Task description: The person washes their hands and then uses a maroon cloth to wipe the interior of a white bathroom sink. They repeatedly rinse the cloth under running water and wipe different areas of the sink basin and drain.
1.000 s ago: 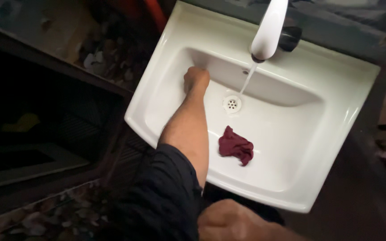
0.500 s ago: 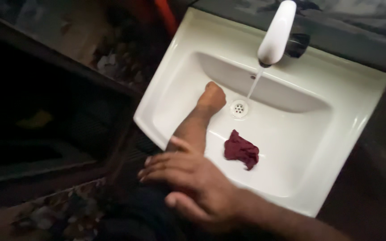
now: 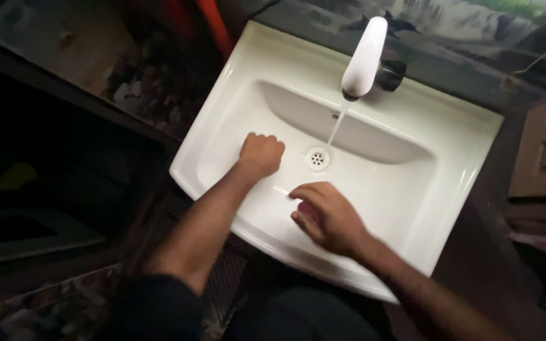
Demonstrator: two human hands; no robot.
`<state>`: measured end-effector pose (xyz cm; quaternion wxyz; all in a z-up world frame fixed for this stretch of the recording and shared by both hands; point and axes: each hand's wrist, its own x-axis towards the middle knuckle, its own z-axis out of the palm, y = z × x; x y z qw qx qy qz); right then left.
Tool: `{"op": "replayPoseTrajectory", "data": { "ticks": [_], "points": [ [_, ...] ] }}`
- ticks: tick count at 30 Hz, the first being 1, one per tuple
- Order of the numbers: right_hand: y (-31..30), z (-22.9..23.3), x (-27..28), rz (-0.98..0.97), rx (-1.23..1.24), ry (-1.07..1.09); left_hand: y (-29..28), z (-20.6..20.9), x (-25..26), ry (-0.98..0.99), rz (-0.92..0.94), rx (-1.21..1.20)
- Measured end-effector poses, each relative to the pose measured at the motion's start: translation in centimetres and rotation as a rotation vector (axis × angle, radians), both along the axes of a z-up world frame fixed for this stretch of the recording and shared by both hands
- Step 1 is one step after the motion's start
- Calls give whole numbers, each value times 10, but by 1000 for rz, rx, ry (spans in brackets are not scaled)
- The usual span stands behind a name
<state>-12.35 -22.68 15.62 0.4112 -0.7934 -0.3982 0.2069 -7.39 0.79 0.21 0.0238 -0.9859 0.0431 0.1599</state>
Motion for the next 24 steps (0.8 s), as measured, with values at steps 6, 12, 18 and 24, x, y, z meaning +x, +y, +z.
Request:
{"op": "replayPoseTrajectory", "data": {
  "ticks": [6, 12, 18, 24],
  "points": [
    [8, -49, 15, 340, -763, 16, 5, 59, -73, -68, 114, -196],
    [6, -117, 69, -495, -333, 619, -1, 70, -141, -499, 251, -453],
    [76, -146, 43, -349, -251, -78, -4, 76, -143, -480, 375, -516],
    [65, -96, 52, -267, -409, 264, -6, 78, -143, -591, 409, -523]
  ]
}}
